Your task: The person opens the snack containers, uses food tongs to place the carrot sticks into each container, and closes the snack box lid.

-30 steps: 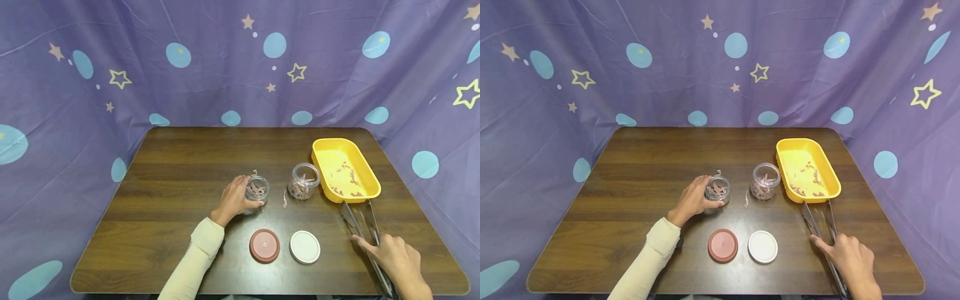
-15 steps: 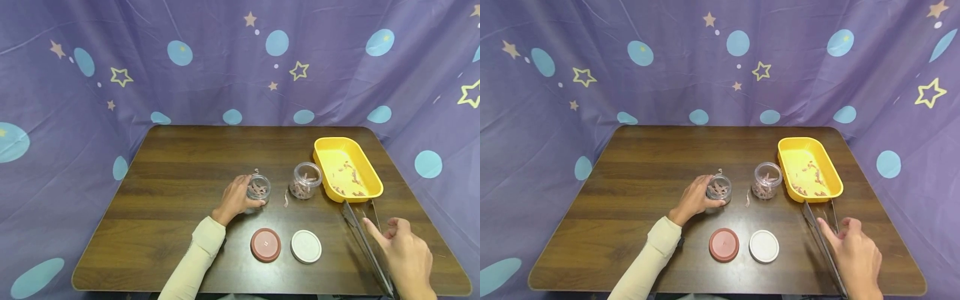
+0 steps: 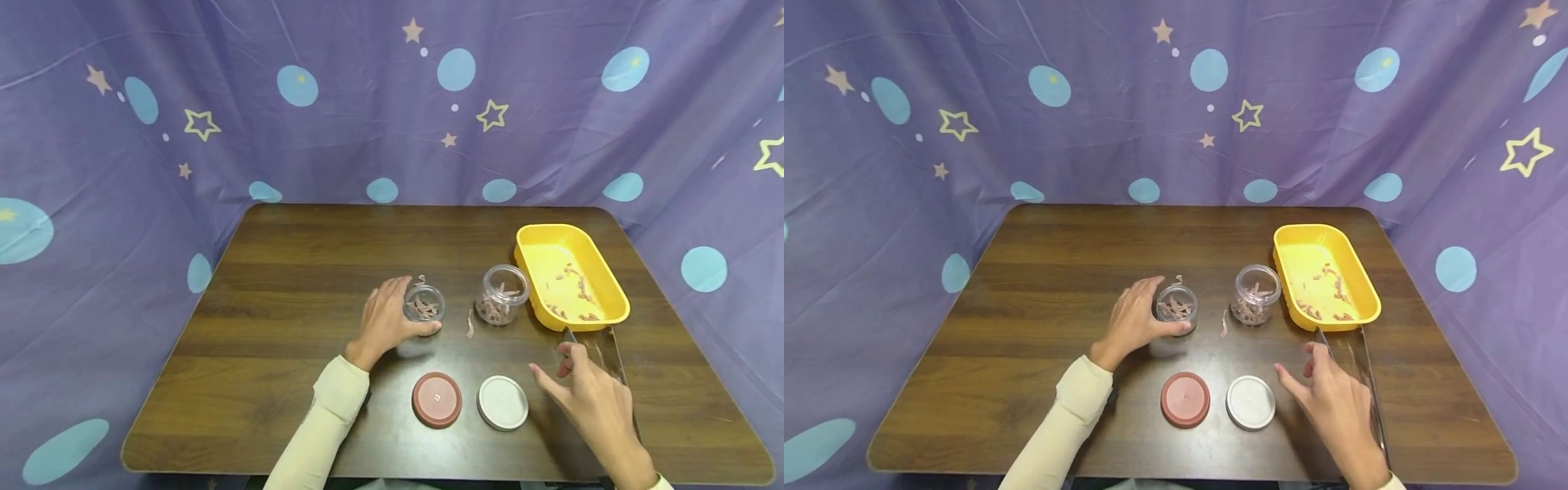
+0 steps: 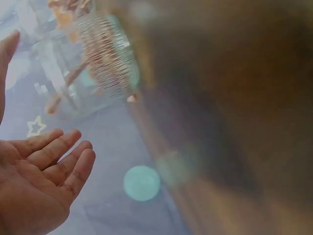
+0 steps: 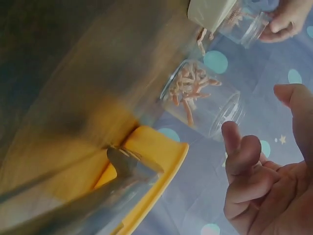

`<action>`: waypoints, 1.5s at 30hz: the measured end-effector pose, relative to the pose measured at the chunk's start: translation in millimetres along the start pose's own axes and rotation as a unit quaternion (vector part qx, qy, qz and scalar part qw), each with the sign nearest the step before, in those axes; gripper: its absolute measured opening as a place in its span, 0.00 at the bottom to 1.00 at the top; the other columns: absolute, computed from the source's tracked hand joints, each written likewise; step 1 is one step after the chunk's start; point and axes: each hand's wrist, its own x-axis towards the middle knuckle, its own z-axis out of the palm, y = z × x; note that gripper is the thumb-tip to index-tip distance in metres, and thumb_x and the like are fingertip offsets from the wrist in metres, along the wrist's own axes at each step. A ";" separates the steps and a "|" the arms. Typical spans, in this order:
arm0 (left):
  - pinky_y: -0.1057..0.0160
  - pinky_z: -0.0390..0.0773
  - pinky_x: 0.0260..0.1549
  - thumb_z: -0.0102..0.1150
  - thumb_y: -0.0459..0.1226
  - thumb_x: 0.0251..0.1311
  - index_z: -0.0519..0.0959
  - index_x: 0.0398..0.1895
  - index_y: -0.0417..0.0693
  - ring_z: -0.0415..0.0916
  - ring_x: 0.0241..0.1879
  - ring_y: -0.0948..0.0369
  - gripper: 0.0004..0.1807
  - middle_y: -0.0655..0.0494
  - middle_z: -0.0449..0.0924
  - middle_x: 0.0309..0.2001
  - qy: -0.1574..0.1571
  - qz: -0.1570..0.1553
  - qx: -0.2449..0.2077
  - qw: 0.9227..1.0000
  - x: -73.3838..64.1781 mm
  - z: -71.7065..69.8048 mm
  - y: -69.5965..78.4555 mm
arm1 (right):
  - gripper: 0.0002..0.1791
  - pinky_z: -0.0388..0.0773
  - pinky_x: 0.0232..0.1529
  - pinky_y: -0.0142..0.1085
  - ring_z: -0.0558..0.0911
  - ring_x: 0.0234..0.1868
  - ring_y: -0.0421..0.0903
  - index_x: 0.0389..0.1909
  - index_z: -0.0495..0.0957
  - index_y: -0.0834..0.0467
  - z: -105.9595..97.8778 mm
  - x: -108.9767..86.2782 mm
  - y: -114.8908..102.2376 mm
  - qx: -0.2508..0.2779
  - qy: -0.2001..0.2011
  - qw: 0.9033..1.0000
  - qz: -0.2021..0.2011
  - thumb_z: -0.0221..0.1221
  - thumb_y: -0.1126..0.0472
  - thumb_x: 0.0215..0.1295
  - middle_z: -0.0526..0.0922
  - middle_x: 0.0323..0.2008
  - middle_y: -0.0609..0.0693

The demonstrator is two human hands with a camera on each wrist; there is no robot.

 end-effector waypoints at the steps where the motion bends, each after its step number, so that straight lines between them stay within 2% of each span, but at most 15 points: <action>1: 0.52 0.70 0.56 0.63 0.70 0.28 0.67 0.61 0.48 0.69 0.59 0.56 0.56 0.52 0.73 0.58 0.011 0.011 0.000 1.000 1.7 -2.2 2.5 | 0.30 0.49 0.08 0.23 0.56 0.10 0.27 0.39 0.74 0.56 0.0 -0.6 -0.7 -0.004 0.006 1.000 -0.003 0.71 0.43 0.37 0.80 0.20 0.42; 4: 0.55 0.71 0.54 0.61 0.68 0.33 0.68 0.61 0.48 0.69 0.59 0.57 0.52 0.52 0.73 0.59 0.026 0.047 -0.001 0.999 7.4 -8.0 12.4 | 0.31 0.49 0.08 0.22 0.53 0.10 0.26 0.39 0.75 0.57 -0.3 -2.7 -3.9 -0.008 0.005 1.000 -0.005 0.71 0.43 0.36 0.80 0.20 0.42; 7: 0.56 0.70 0.56 0.60 0.65 0.40 0.68 0.62 0.47 0.68 0.61 0.57 0.47 0.52 0.72 0.60 0.014 0.074 -0.008 0.997 12.7 -12.2 24.9 | 0.31 0.51 0.08 0.23 0.56 0.11 0.26 0.39 0.75 0.56 1.0 -3.9 -9.8 -0.006 -0.018 1.000 0.016 0.70 0.41 0.38 0.80 0.20 0.41; 9: 0.55 0.69 0.58 0.58 0.62 0.44 0.67 0.62 0.47 0.67 0.62 0.57 0.44 0.51 0.72 0.60 0.001 0.086 -0.013 0.996 16.0 -13.1 33.2 | 0.31 0.51 0.08 0.22 0.56 0.10 0.26 0.40 0.75 0.56 2.8 -4.1 -14.3 -0.007 -0.026 1.000 0.013 0.69 0.40 0.39 0.79 0.20 0.41; 14: 0.53 0.66 0.61 0.56 0.60 0.48 0.65 0.64 0.46 0.66 0.63 0.56 0.42 0.51 0.70 0.62 -0.035 0.094 -0.017 0.995 24.3 -11.5 47.5 | 0.34 0.47 0.08 0.18 0.53 0.10 0.26 0.40 0.75 0.59 10.9 0.0 -27.8 0.000 -0.007 0.999 -0.053 0.70 0.39 0.37 0.80 0.19 0.42; 18: 0.51 0.63 0.64 0.55 0.62 0.48 0.60 0.67 0.44 0.63 0.65 0.53 0.47 0.49 0.66 0.65 -0.080 0.091 -0.013 0.993 35.9 -7.0 54.2 | 0.38 0.49 0.09 0.19 0.57 0.10 0.28 0.43 0.75 0.58 19.0 4.0 -47.2 0.013 -0.015 0.997 -0.071 0.70 0.38 0.34 0.79 0.21 0.42; 20: 0.51 0.62 0.65 0.55 0.64 0.47 0.56 0.69 0.43 0.62 0.66 0.53 0.51 0.48 0.63 0.67 -0.097 0.088 -0.012 0.991 42.5 -3.9 55.6 | 0.39 0.51 0.09 0.20 0.59 0.10 0.29 0.46 0.74 0.57 23.9 4.8 -58.8 0.018 -0.037 0.997 -0.068 0.68 0.35 0.35 0.79 0.23 0.41; 23: 0.51 0.60 0.66 0.56 0.65 0.46 0.53 0.70 0.41 0.60 0.67 0.52 0.54 0.46 0.60 0.68 -0.117 0.081 -0.011 0.990 50.2 0.8 55.3 | 0.42 0.54 0.10 0.22 0.68 0.12 0.32 0.50 0.72 0.54 31.2 3.0 -74.8 0.024 -0.085 0.994 -0.057 0.64 0.30 0.37 0.81 0.27 0.40; 28: 0.52 0.61 0.65 0.56 0.66 0.45 0.52 0.70 0.41 0.60 0.67 0.52 0.56 0.45 0.60 0.68 -0.142 0.077 0.005 0.987 53.4 6.4 51.3 | 0.47 0.59 0.13 0.26 0.78 0.18 0.38 0.55 0.68 0.51 37.6 -3.8 -91.1 0.034 -0.173 0.984 -0.016 0.58 0.25 0.37 0.83 0.33 0.43; 33: 0.53 0.67 0.61 0.56 0.65 0.46 0.54 0.70 0.42 0.65 0.63 0.51 0.54 0.44 0.63 0.66 -0.149 0.078 0.012 0.986 51.5 3.4 43.6 | 0.50 0.59 0.13 0.28 0.69 0.15 0.37 0.57 0.67 0.51 39.4 -2.5 -96.5 0.027 -0.205 0.978 -0.005 0.57 0.22 0.34 0.78 0.36 0.43; 35: 0.53 0.69 0.60 0.58 0.64 0.46 0.55 0.69 0.42 0.66 0.62 0.50 0.53 0.44 0.63 0.66 -0.150 0.073 0.000 0.986 50.5 0.7 40.7 | 0.52 0.58 0.13 0.28 0.65 0.14 0.36 0.58 0.66 0.50 40.1 -0.9 -98.5 0.025 -0.219 0.975 -0.007 0.57 0.22 0.33 0.76 0.37 0.44; 38: 0.53 0.69 0.60 0.61 0.62 0.46 0.56 0.69 0.41 0.65 0.64 0.49 0.52 0.43 0.62 0.66 -0.157 0.060 -0.036 0.985 48.7 -2.5 37.7 | 0.54 0.59 0.13 0.28 0.66 0.15 0.37 0.60 0.64 0.50 42.2 0.6 -103.5 0.033 -0.254 0.967 -0.015 0.58 0.22 0.31 0.73 0.41 0.46; 42: 0.53 0.67 0.62 0.62 0.60 0.45 0.55 0.69 0.41 0.61 0.66 0.48 0.53 0.42 0.59 0.68 -0.169 0.040 -0.079 0.982 44.8 -3.4 37.5 | 0.58 0.60 0.13 0.28 0.71 0.24 0.39 0.64 0.61 0.49 46.3 -0.7 -110.5 0.052 -0.302 0.951 -0.037 0.60 0.23 0.29 0.69 0.45 0.50; 45: 0.52 0.67 0.62 0.63 0.59 0.46 0.54 0.70 0.42 0.60 0.66 0.47 0.53 0.42 0.59 0.68 -0.171 0.036 -0.091 0.980 42.1 -2.1 40.0 | 0.60 0.61 0.14 0.27 0.71 0.30 0.41 0.65 0.60 0.49 48.9 -2.8 -112.9 0.056 -0.316 0.946 -0.056 0.61 0.23 0.28 0.67 0.47 0.52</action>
